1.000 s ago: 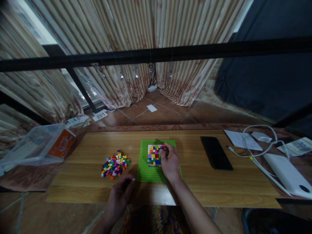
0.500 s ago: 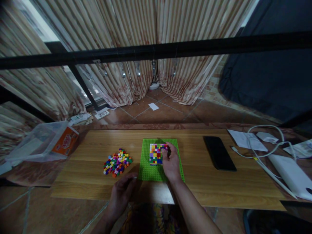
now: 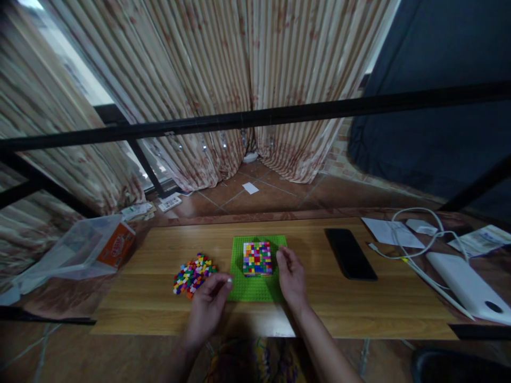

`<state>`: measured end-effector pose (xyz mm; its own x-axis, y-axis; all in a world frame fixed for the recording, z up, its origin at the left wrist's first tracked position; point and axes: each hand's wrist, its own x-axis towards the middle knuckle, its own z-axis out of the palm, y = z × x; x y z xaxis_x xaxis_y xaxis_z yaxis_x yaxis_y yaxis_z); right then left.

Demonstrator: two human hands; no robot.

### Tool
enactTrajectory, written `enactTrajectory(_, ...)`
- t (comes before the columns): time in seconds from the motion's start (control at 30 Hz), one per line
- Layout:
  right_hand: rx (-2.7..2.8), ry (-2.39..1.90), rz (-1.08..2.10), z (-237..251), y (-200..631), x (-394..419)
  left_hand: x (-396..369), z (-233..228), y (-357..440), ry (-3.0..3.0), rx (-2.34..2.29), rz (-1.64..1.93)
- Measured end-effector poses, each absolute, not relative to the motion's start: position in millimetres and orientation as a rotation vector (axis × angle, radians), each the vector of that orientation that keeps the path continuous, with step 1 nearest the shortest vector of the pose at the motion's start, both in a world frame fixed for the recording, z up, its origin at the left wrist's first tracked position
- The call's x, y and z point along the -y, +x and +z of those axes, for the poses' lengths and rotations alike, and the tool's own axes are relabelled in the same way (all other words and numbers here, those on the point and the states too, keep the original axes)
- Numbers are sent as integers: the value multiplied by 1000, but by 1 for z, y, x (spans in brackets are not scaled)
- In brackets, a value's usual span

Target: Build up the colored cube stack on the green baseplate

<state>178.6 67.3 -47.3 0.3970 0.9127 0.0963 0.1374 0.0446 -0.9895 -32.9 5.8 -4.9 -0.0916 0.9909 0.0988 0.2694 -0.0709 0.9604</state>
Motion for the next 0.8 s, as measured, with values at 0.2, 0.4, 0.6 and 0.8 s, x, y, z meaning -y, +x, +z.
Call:
enactTrajectory(0.2,1145,-1450,663,-70,214,-54,-53,21,2,1777,-1450,1261)
enactTrajectory(0.4,1210,-1505,639,-72,220,-45,-78,14,21,1920,-1583,1134)
enactTrajectory(0.6,1269,-1520,656,-71,218,-44,-80,14,22,1908,-1670,1075)
enactTrajectory(0.8,1319,-1534,639,-68,218,-42,-81,10,28,1887,-1701,1070)
